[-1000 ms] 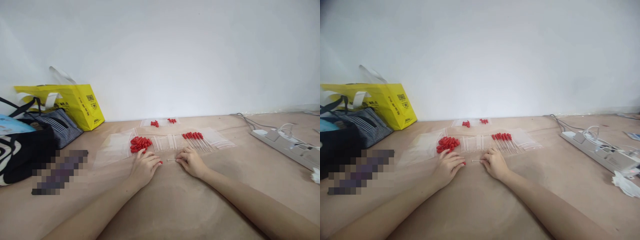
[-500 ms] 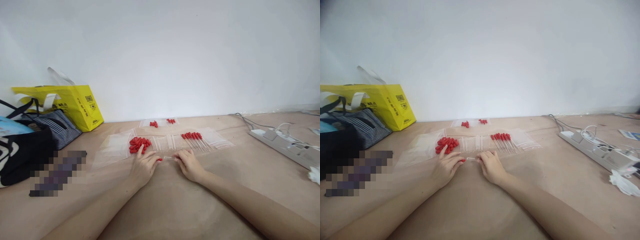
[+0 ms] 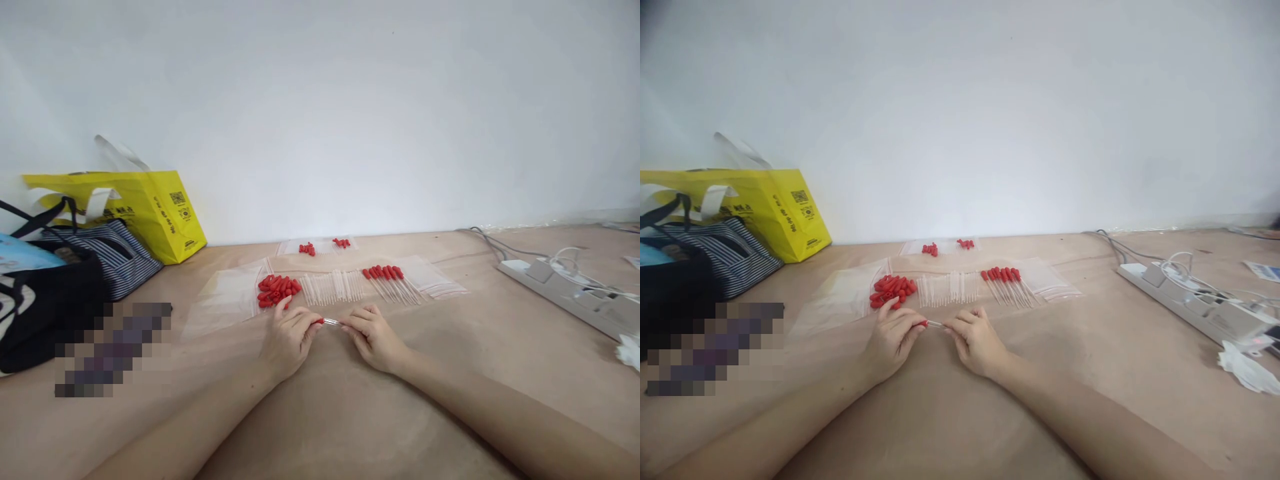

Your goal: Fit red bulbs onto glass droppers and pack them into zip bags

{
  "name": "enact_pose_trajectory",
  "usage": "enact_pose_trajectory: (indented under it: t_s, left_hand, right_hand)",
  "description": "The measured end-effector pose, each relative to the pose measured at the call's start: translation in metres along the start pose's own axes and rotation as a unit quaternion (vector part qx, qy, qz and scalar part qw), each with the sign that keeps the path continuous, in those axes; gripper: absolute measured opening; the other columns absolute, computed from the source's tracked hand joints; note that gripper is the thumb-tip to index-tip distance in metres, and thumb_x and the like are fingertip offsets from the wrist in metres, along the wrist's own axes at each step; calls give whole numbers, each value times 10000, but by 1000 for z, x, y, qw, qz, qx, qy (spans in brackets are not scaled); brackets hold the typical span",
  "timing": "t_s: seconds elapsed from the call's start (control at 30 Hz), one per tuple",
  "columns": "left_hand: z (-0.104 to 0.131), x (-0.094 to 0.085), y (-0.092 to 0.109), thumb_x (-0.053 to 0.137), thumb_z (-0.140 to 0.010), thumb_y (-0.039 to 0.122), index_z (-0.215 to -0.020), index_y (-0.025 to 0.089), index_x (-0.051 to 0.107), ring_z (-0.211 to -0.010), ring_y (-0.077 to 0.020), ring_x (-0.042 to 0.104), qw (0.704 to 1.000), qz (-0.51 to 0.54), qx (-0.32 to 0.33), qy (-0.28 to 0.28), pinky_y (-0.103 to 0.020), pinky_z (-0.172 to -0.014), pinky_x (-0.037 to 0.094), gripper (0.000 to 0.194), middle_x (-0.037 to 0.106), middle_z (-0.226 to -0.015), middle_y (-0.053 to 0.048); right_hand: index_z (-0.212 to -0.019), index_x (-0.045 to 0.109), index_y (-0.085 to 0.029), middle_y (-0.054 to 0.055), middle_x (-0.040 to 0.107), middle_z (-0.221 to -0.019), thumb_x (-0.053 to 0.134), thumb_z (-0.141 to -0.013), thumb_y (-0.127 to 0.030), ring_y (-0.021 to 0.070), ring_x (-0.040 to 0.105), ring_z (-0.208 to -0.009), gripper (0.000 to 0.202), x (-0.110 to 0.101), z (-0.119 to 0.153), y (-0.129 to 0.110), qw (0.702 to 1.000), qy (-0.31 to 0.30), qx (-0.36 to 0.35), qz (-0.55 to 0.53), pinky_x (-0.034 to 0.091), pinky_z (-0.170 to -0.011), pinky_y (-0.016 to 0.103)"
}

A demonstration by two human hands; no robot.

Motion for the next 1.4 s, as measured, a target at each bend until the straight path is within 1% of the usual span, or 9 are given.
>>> enact_pose_trajectory:
  t_s: [0.07, 0.2, 0.37, 0.53, 0.7, 0.77, 1.07, 1.23, 1.4]
  left_hand:
    - [1, 1, -1, 411, -854, 206, -815, 195, 565, -728, -135, 589, 1000, 19, -13, -8, -434, -949, 247, 160, 660, -736, 12]
    - [2, 2, -3, 413, -853, 228, -805, 199, 566, -712, -133, 582, 998, 40, -31, -23, -423, -936, 245, 163, 653, -718, 14]
    - [1, 2, -1, 407, -852, 236, -779, 199, 565, -697, -132, 579, 998, 52, -30, -35, -438, -953, 219, 178, 654, -707, 11]
    - [1, 3, 1, 419, -847, 207, -780, 202, 557, -696, -121, 579, 998, 58, -11, -38, -446, -978, 171, 153, 654, -706, 33]
    - [1, 2, 5, 425, -844, 192, -770, 198, 547, -692, -117, 581, 998, 46, -4, -35, -447, -980, 153, 143, 649, -692, 41]
    - [0, 0, 7, 418, -845, 191, -762, 197, 547, -687, -120, 583, 999, 39, -2, -35, -454, -980, 148, 153, 650, -686, 39]
    - [0, 1, 8, 421, -840, 199, -768, 193, 564, -692, -126, 586, 999, 10, 21, -37, -472, -984, 146, 159, 632, -648, 35]
    - [0, 2, 9, 434, -834, 200, -773, 189, 577, -696, -128, 586, 999, 11, 37, -31, -494, -993, 125, 155, 633, -635, 28]
    - [-1, -1, 6, 478, -821, 230, -801, 203, 588, -699, -129, 590, 999, 20, 33, -20, -501, -1011, 88, 115, 650, -671, 33]
  right_hand:
    - [-990, 585, -188, 28, 597, -743, 389, -863, -163, 116, 512, -677, 234, -2, -1, -1, 1000, 2, 0, -3, 307, -687, 274]
    - [-1024, 581, -206, 17, 588, -727, 400, -848, -152, 109, 497, -659, 259, -4, -1, -1, 999, -20, -17, 30, 271, -683, 284]
    - [-1036, 580, -220, 11, 579, -742, 415, -775, -79, 108, 466, -642, 340, -5, -1, 2, 994, -33, -55, 89, 237, -679, 298]
    - [-971, 599, -205, 13, 566, -716, 383, -721, -31, 111, 403, -592, 373, -7, -2, 1, 989, -25, -84, 118, 218, -673, 307]
    - [-841, 603, -162, 27, 536, -693, 360, -684, -3, 126, 371, -598, 330, -4, -3, -1, 990, -4, -90, 108, 222, -651, 289]
    - [-832, 595, -152, 31, 533, -696, 349, -671, 6, 130, 371, -607, 334, -3, -3, -2, 991, -3, -93, 101, 228, -653, 286]
    - [-823, 585, -152, 25, 523, -683, 357, -681, 1, 127, 370, -605, 309, 0, -4, -2, 992, -21, -93, 82, 234, -650, 276]
    - [-833, 584, -148, 21, 517, -676, 362, -676, 1, 123, 356, -585, 310, 0, -4, 0, 989, -13, -123, 81, 227, -645, 276]
    - [-874, 589, -150, 24, 531, -695, 358, -725, -16, 120, 389, -607, 306, -5, -6, 3, 990, -8, -126, 70, 232, -667, 287]
Point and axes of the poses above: each hand's wrist, its own z-axis away from the middle knuckle, its own x-axis out of the palm, y = z × x, the point moved 2 cm from there along -z, towards the middle knuckle
